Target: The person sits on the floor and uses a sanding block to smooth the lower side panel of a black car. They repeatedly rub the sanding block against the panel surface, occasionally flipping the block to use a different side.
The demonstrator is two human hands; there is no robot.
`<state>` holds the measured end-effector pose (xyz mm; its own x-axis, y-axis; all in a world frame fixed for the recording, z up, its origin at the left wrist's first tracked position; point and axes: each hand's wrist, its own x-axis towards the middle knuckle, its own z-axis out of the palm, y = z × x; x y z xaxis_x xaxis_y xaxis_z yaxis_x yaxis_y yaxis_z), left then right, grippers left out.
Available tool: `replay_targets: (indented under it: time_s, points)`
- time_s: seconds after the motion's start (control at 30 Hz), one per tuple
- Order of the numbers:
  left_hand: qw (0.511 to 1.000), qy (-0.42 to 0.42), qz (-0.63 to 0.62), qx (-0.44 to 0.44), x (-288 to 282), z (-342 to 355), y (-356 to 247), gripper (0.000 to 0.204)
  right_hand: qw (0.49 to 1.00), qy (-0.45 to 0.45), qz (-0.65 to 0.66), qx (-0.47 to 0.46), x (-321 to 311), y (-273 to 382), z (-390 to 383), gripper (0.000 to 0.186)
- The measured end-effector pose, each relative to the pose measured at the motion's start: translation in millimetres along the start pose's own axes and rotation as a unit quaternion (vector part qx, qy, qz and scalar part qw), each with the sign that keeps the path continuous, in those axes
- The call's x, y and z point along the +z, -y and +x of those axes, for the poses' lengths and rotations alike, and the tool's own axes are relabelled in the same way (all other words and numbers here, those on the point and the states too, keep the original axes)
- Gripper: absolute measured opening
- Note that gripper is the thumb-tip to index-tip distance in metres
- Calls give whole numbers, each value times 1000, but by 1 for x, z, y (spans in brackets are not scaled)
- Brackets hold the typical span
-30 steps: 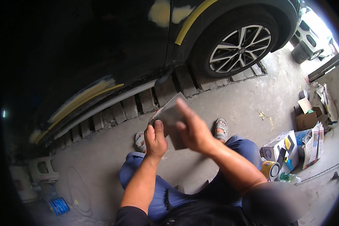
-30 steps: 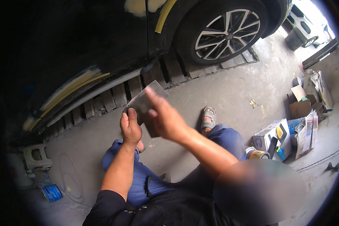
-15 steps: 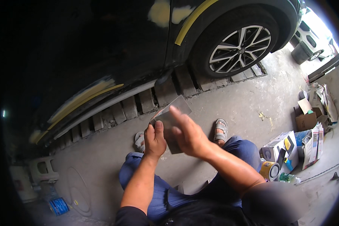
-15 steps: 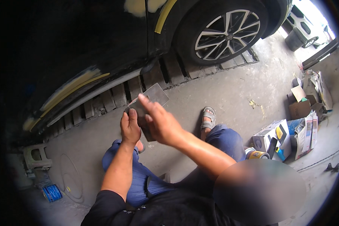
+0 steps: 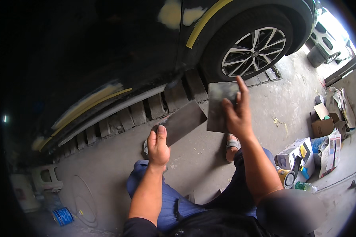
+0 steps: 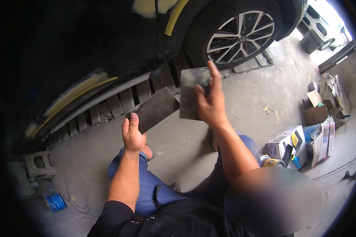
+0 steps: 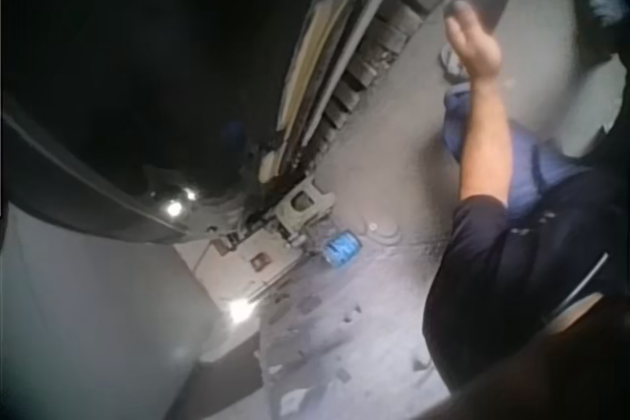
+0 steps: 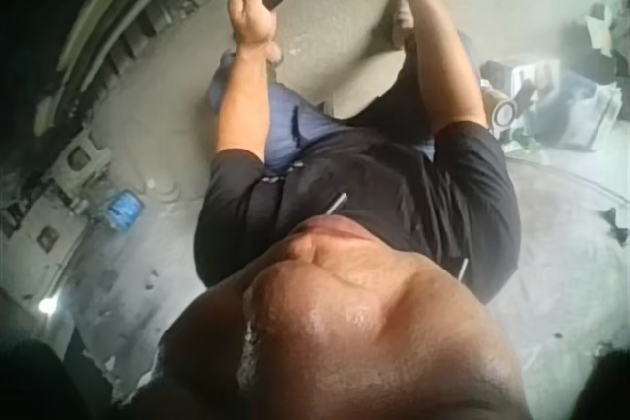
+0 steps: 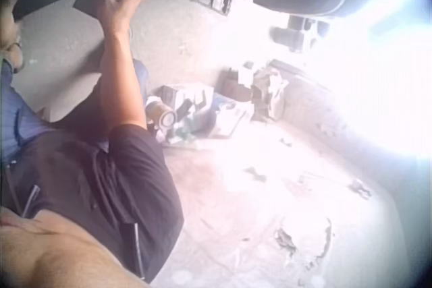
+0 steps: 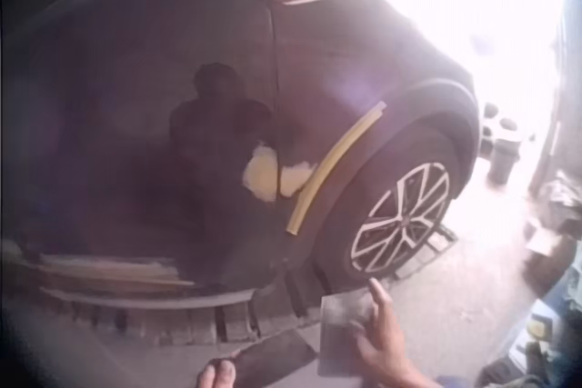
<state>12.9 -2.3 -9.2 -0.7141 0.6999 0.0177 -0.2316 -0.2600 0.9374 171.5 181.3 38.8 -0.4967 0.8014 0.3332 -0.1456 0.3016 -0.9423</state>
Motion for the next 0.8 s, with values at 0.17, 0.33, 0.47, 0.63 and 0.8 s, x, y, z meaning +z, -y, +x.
replay_targets:
  time_s: [0.17,0.33,0.47,0.63,0.8]
  points:
    - [997,-65,-32,4,-12,10,2,22,994,-10,-106,-5,-11,11,-2,64]
    - [996,-87,-3,-34,-8,11,-5,19,977,83,-195,6,-14,18,-2,65]
    - [993,-52,101,15,5,9,-12,16,962,103,-249,-35,-15,12,1,69]
    - [964,81,252,27,3,6,-22,14,962,84,-260,-17,-22,17,7,76]
    - [988,41,147,32,19,1,-13,23,966,166,-196,8,-7,22,0,76]
